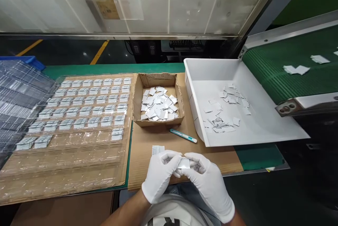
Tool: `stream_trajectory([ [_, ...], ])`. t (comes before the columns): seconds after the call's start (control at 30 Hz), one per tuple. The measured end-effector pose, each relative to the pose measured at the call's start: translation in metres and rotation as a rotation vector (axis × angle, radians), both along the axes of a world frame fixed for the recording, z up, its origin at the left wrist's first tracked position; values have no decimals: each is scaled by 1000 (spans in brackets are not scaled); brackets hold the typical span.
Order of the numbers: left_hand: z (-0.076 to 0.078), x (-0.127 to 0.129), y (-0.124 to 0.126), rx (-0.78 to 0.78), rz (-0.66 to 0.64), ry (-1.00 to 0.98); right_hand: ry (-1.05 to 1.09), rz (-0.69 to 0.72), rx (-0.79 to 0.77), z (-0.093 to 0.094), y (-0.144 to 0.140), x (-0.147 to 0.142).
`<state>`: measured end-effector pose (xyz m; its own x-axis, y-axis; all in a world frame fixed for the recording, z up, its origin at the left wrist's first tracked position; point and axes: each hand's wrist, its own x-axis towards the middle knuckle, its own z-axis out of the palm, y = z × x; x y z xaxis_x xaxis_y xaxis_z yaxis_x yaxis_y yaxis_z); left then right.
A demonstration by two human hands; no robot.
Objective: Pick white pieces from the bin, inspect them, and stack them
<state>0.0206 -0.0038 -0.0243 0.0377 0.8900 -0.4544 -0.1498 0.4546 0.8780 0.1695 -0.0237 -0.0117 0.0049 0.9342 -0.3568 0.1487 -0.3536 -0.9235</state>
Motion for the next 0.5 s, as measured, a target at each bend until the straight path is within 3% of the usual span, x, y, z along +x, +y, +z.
stream_trajectory([
  [0.17,-4,0,-3,8,4,-121,36,-49,-35,2,2,-1],
  [0.5,-4,-1,-3,23,-12,-88,43,-43,-48,6,4,-1],
])
